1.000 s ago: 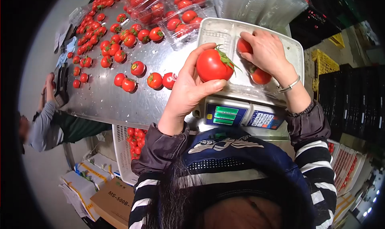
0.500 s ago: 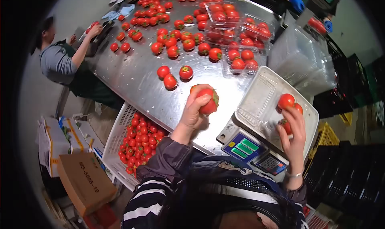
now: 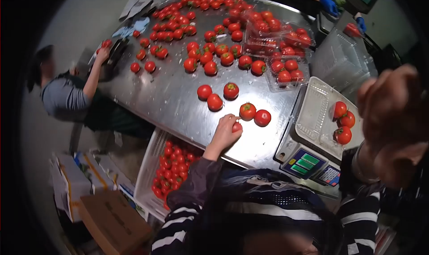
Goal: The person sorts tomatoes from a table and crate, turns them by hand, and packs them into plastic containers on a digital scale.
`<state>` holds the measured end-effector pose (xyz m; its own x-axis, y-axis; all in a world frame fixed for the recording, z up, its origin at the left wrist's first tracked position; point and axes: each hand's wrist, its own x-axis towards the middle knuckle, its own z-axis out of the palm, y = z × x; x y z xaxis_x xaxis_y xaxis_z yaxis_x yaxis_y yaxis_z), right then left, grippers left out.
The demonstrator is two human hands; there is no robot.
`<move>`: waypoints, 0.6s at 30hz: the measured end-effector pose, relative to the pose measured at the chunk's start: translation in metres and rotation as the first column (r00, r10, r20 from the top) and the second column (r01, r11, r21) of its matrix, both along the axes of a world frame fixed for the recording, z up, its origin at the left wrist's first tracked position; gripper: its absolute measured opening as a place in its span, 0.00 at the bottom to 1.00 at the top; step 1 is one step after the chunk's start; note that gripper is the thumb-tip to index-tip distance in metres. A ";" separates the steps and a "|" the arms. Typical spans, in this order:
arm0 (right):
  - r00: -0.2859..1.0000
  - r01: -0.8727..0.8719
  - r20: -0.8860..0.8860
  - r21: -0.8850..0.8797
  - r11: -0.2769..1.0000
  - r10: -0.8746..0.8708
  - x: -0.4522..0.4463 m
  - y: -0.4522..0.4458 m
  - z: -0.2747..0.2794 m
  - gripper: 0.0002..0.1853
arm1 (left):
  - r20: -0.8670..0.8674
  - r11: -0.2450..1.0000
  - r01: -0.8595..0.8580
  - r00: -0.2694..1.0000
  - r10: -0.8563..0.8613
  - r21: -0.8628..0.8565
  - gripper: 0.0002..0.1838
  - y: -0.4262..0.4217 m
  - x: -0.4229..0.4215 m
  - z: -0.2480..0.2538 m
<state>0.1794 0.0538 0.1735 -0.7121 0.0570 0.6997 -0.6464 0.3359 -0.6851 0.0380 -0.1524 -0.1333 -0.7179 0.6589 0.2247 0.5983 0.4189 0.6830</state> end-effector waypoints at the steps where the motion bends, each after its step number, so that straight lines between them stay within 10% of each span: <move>1: 1.000 0.018 -0.022 0.022 1.000 -0.017 -0.003 -0.003 0.005 0.34 | -0.006 1.000 -0.009 1.000 0.009 -0.011 0.17 -0.001 -0.003 0.001; 18: 0.951 0.192 -0.274 0.167 0.967 -0.142 -0.105 -0.059 0.049 0.36 | 0.147 0.987 0.010 0.989 -0.035 0.163 0.16 -0.065 -0.084 -0.003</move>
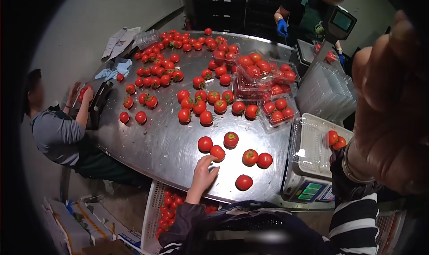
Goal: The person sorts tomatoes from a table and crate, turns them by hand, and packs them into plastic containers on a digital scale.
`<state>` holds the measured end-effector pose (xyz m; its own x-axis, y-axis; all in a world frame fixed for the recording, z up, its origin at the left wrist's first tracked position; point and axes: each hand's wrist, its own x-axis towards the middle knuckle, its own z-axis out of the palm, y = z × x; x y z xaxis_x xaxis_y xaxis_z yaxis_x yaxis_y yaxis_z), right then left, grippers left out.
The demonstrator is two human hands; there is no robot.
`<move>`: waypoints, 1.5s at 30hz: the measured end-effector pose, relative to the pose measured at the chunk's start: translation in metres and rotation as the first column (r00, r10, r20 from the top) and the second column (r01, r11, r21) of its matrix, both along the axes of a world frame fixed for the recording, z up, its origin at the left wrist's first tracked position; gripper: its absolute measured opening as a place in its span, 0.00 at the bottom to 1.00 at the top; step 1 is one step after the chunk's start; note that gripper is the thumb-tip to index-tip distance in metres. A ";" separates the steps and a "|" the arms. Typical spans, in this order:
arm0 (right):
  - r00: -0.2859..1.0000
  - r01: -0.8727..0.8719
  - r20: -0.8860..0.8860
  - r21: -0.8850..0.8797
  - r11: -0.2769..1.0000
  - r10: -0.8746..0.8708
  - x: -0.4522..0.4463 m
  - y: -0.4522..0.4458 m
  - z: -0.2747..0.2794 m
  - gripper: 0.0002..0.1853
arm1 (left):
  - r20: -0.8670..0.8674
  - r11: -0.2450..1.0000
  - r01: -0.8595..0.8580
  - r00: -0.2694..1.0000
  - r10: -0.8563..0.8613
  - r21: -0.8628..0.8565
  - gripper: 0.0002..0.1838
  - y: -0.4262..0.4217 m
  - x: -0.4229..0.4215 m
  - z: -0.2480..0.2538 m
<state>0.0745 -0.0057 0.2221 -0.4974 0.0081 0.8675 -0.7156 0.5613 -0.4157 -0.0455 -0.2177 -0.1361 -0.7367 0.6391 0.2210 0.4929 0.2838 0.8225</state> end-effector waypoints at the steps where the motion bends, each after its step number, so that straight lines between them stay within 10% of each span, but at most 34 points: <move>1: 1.000 0.012 -0.001 -0.006 1.000 -0.012 -0.005 -0.005 0.000 0.37 | -0.004 1.000 0.024 1.000 -0.024 0.018 0.15 -0.001 -0.007 -0.008; 11: 0.987 -0.122 -0.105 -0.019 0.992 0.119 -0.042 -0.014 -0.004 0.38 | -0.098 0.989 -0.089 0.990 0.101 0.115 0.12 0.009 -0.025 0.037; 15: 0.934 -0.083 0.305 -0.321 0.944 0.186 -0.061 -0.018 -0.104 0.29 | 0.052 0.983 -0.122 0.992 0.115 0.141 0.11 0.002 -0.059 0.053; 18: 0.483 0.232 0.875 -0.149 0.961 0.019 -0.058 -0.032 -0.236 0.16 | -0.088 0.974 -0.176 0.978 0.190 0.144 0.12 -0.013 -0.102 0.049; 22: 0.530 -0.005 0.826 0.229 0.973 -0.192 -0.017 -0.038 -0.321 0.16 | -0.166 0.968 -0.228 0.956 0.243 0.107 0.13 -0.032 -0.178 0.046; 30: 0.373 0.063 0.916 0.130 0.989 -0.144 -0.005 -0.036 -0.344 0.13 | -0.450 0.913 -0.397 0.835 0.316 -0.096 0.19 0.003 -0.378 0.018; 34: 0.042 0.075 0.997 0.067 0.995 -0.070 -0.006 -0.030 -0.337 0.15 | -0.614 0.742 -0.641 0.671 0.416 -0.198 0.21 0.021 -0.461 0.001; 37: -0.193 0.272 0.977 -0.041 0.961 0.096 -0.008 -0.030 -0.330 0.17 | -0.454 0.670 -0.618 0.776 0.437 -0.411 0.26 0.020 -0.488 0.000; 42: -0.072 0.158 0.959 0.282 0.946 -0.274 -0.015 -0.031 -0.328 0.20 | -0.446 0.609 -0.597 0.800 0.403 -0.522 0.28 0.030 -0.498 0.003; 45: 0.230 0.162 0.906 0.324 0.932 -0.355 -0.027 -0.034 -0.325 0.21 | -0.352 0.612 -0.495 0.869 0.348 -0.617 0.29 0.025 -0.480 0.021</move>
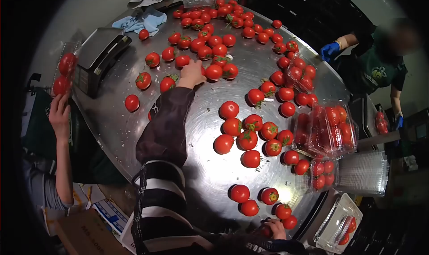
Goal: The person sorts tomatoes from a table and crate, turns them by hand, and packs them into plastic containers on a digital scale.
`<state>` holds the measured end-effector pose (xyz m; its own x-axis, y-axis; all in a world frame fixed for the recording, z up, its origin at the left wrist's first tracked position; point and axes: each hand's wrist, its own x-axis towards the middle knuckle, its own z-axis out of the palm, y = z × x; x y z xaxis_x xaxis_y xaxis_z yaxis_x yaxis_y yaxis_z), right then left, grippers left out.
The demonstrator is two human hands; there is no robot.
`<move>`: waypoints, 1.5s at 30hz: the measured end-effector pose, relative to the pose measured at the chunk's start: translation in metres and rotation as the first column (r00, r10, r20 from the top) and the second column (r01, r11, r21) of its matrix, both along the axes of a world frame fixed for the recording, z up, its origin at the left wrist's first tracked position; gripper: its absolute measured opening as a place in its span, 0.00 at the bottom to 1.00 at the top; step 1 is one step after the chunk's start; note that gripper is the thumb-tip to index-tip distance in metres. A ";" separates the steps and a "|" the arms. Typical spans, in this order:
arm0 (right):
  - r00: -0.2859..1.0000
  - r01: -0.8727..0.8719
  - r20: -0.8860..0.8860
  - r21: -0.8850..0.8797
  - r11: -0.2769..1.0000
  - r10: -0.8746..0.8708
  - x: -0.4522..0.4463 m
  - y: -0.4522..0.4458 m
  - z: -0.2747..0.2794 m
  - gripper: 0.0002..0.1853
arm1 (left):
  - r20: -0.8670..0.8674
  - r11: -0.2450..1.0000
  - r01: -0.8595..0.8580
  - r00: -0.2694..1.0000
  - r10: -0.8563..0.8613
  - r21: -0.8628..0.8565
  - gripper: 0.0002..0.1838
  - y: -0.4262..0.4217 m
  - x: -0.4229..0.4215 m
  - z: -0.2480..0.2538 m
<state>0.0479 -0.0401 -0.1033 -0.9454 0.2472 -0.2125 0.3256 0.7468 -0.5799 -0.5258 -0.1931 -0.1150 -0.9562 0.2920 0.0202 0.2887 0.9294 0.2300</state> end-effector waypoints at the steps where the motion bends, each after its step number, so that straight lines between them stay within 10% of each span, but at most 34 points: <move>1: 1.000 -0.010 0.000 -0.008 1.000 0.010 0.000 0.000 -0.006 0.21 | 0.000 1.000 -0.010 1.000 0.010 -0.008 0.29 -0.003 0.005 0.005; 3: 0.992 0.126 -0.023 -0.029 0.992 -0.127 0.019 0.000 -0.028 0.23 | 0.242 0.948 0.303 0.917 -0.317 0.093 0.27 -0.008 0.015 0.009; 7: 0.976 0.217 0.038 -0.086 0.972 -0.215 0.019 0.006 -0.029 0.25 | 0.426 0.846 0.371 0.742 -0.518 0.382 0.23 -0.008 0.000 0.021; 9: 0.970 0.238 0.071 -0.102 0.966 -0.232 0.016 0.006 -0.027 0.26 | 0.294 0.813 0.170 0.875 -0.384 0.557 0.21 -0.001 -0.021 0.030; 14: 0.964 0.256 -0.074 0.011 0.967 -0.254 0.017 0.002 -0.035 0.26 | -0.320 0.909 0.162 0.947 -0.034 0.383 0.19 0.032 -0.094 0.005; 21: 0.982 0.127 0.115 0.165 0.978 -0.147 0.056 0.013 -0.059 0.20 | -0.366 0.961 0.161 0.928 -0.070 0.225 0.18 0.106 -0.103 -0.029; 29: 0.941 0.313 0.188 -0.173 0.934 -0.281 0.008 0.015 -0.014 0.16 | -0.249 0.971 0.239 0.942 -0.226 0.026 0.19 0.119 -0.066 -0.032; 31: 0.871 0.452 0.232 -0.725 0.520 -0.434 -0.003 0.020 0.005 0.13 | -0.237 0.952 0.298 0.932 -0.275 0.067 0.18 0.121 -0.043 -0.028; 33: 0.899 0.403 0.155 -0.658 0.635 -0.410 -0.030 0.029 0.035 0.17 | -0.329 0.880 0.271 0.934 -0.142 0.389 0.19 0.123 -0.002 -0.008; 35: 0.713 0.421 0.260 -0.901 0.102 -0.651 -0.044 0.031 0.041 0.23 | -0.283 0.613 0.404 0.914 -0.289 0.678 0.19 0.123 0.076 0.018; 37: 0.725 0.338 0.230 -0.940 0.045 -0.649 -0.066 0.036 0.073 0.28 | 0.107 0.315 0.118 0.783 -0.612 0.942 0.17 0.118 0.185 0.057; 40: 0.838 0.131 -0.477 -0.298 0.946 -0.266 -0.084 0.039 0.114 0.31 | 0.488 0.462 -0.223 0.082 -0.869 0.859 0.26 0.092 0.301 0.088; 41: 0.808 0.033 -0.586 0.151 0.988 0.063 -0.087 0.042 0.127 0.32 | 0.520 0.497 -0.238 0.040 -0.853 0.834 0.26 0.087 0.327 0.094; 45: 0.612 -0.048 -0.789 0.015 0.999 0.042 -0.061 0.031 0.146 0.34 | 0.303 0.284 -0.547 -0.057 -0.951 0.788 0.34 0.068 0.403 0.133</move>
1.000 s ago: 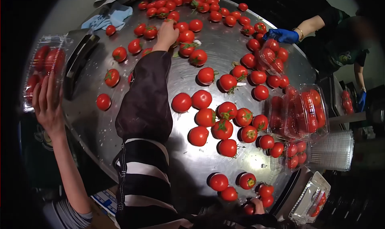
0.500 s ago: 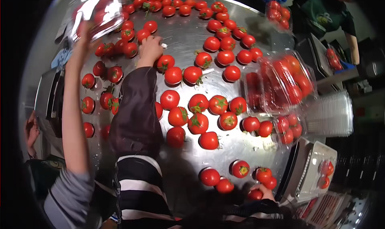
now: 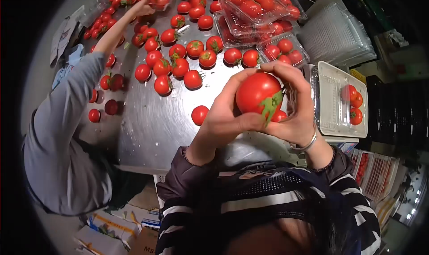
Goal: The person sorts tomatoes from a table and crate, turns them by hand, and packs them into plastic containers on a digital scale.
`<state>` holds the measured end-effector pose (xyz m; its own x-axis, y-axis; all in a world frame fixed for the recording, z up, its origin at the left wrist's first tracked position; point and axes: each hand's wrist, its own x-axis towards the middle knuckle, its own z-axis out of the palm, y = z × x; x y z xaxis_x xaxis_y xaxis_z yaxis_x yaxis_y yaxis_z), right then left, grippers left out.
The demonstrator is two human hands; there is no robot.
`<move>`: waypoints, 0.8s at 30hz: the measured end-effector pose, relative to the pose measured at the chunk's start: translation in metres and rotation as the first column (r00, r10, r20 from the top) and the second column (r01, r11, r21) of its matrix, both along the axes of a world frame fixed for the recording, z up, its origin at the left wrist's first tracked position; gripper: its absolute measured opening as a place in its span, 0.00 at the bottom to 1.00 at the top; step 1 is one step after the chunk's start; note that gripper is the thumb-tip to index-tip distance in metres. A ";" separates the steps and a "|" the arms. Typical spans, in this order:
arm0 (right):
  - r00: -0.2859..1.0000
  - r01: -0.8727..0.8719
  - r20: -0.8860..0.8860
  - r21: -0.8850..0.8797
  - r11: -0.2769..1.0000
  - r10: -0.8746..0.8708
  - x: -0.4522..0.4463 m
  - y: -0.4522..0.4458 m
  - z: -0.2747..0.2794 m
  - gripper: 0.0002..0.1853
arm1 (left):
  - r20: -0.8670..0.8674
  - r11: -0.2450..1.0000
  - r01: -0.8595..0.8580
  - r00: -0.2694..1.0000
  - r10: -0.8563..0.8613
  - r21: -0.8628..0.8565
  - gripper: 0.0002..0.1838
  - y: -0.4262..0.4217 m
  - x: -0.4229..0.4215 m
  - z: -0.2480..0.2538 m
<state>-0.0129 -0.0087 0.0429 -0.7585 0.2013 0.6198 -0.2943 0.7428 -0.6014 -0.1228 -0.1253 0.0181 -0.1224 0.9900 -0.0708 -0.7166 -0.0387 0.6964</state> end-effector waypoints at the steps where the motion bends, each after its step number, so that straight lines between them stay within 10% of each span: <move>1: 0.999 0.013 -0.029 -0.147 0.989 -0.017 0.005 -0.002 0.006 0.34 | -0.092 0.994 -0.083 0.992 0.089 0.067 0.36 -0.004 0.010 0.010; 10: 0.976 -0.046 -0.198 0.220 0.975 0.090 0.057 -0.007 0.038 0.36 | -0.367 0.923 -0.247 0.863 0.349 0.295 0.45 -0.022 0.069 0.037; 14: 0.985 -0.020 -0.167 0.117 0.993 0.040 0.066 -0.020 0.026 0.34 | -0.329 0.932 -0.340 0.872 0.362 0.123 0.45 -0.029 0.080 0.045; 16: 0.995 -0.087 -0.070 -0.209 0.974 0.073 0.071 -0.026 0.023 0.33 | -0.287 0.927 -0.375 0.886 0.364 0.019 0.45 -0.033 0.086 0.043; 18: 0.995 -0.102 -0.022 -0.365 0.925 0.101 0.074 -0.028 0.021 0.33 | -0.626 0.857 -0.453 0.601 0.497 0.246 0.43 -0.037 0.092 0.033; 21: 0.926 -0.255 -0.107 -0.884 0.392 0.362 0.077 -0.032 0.017 0.30 | -0.783 0.792 -0.439 0.262 0.564 0.424 0.43 -0.039 0.092 0.026; 24: 0.855 -0.225 -0.158 -0.971 0.080 0.494 0.079 -0.038 0.017 0.28 | -0.824 0.750 -0.387 -0.047 0.565 0.537 0.44 -0.044 0.087 0.021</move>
<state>0.0666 -0.0466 0.0602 -0.9835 0.1777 0.0352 -0.1377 -0.6069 -0.7828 -0.0360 -0.1695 0.0387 -0.4429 0.6486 0.6190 0.6900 -0.1943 0.6973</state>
